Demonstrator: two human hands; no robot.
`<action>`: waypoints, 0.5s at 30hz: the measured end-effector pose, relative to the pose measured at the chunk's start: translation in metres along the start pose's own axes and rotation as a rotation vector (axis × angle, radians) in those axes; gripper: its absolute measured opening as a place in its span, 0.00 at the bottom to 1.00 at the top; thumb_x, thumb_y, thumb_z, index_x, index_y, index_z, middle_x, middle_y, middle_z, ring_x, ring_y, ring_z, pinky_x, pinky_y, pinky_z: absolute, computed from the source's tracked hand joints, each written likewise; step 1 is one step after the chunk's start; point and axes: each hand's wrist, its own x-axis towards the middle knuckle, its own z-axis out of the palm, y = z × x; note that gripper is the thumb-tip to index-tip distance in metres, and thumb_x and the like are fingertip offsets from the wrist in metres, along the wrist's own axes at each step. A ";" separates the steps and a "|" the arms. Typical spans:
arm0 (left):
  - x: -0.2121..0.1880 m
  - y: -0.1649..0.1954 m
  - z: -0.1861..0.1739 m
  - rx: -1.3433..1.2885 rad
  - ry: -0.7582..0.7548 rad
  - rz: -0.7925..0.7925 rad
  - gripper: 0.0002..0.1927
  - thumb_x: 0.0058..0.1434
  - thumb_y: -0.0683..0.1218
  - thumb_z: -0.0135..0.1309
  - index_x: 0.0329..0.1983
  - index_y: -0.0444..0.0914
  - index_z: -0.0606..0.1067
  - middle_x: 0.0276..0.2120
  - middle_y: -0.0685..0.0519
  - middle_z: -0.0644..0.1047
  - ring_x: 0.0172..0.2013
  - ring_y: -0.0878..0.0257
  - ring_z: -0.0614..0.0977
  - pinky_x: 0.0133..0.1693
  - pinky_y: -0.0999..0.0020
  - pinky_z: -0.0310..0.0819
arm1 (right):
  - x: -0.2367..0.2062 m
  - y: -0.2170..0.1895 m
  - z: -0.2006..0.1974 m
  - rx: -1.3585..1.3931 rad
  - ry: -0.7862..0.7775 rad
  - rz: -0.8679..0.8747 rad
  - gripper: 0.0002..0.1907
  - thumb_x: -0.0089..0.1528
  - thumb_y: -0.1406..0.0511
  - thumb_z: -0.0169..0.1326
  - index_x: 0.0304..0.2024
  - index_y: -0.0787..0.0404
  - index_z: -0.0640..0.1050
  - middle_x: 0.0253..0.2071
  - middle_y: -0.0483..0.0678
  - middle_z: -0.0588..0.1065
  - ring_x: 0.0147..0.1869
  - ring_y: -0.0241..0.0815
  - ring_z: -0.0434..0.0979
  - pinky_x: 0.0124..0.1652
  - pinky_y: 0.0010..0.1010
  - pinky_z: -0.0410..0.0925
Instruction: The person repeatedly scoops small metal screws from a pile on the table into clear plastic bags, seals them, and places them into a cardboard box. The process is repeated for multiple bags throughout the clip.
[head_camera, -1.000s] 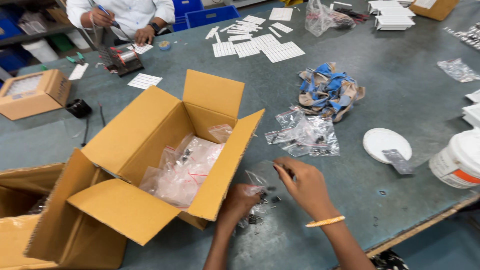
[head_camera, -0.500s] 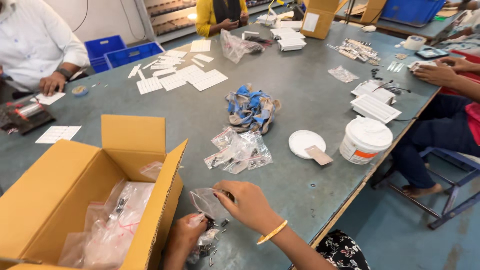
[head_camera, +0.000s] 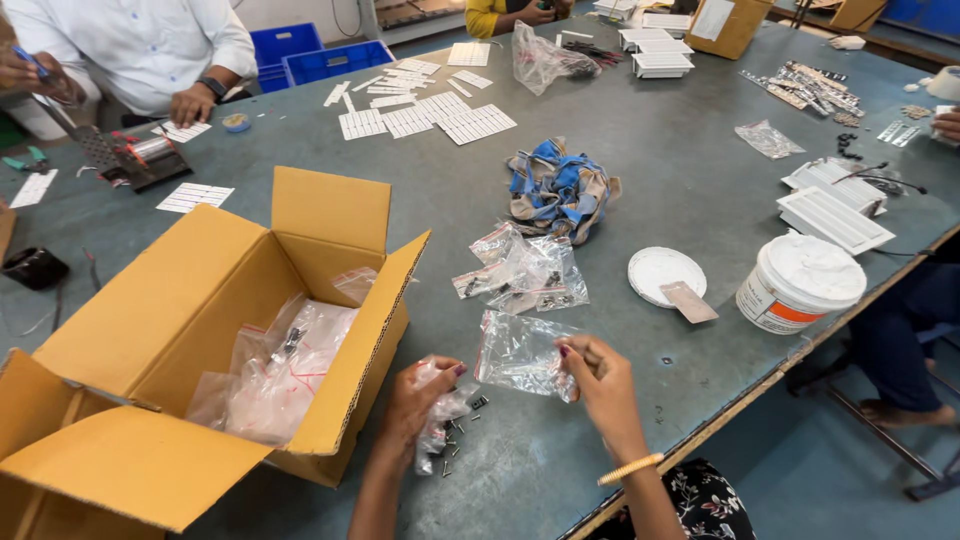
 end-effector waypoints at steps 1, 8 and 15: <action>-0.003 0.004 0.006 -0.062 -0.022 -0.024 0.11 0.59 0.48 0.60 0.40 0.37 0.82 0.26 0.57 0.78 0.24 0.71 0.77 0.25 0.75 0.71 | -0.006 0.001 0.002 0.072 0.001 -0.037 0.12 0.67 0.66 0.51 0.47 0.66 0.81 0.33 0.45 0.78 0.34 0.32 0.75 0.35 0.26 0.68; -0.010 -0.005 0.036 -0.485 -0.013 -0.048 0.14 0.64 0.53 0.58 0.42 0.38 0.75 0.28 0.53 0.76 0.23 0.66 0.77 0.21 0.73 0.71 | -0.055 -0.021 0.050 -0.073 -0.263 -0.413 0.08 0.66 0.65 0.55 0.40 0.65 0.79 0.62 0.54 0.76 0.66 0.46 0.74 0.64 0.39 0.62; -0.009 -0.025 0.039 -0.899 -0.193 -0.052 0.20 0.70 0.59 0.51 0.49 0.38 0.74 0.41 0.48 0.78 0.36 0.61 0.82 0.37 0.67 0.79 | -0.085 -0.025 0.091 -0.272 -0.272 -0.630 0.10 0.65 0.65 0.52 0.46 0.62 0.80 0.69 0.55 0.69 0.75 0.57 0.64 0.68 0.44 0.55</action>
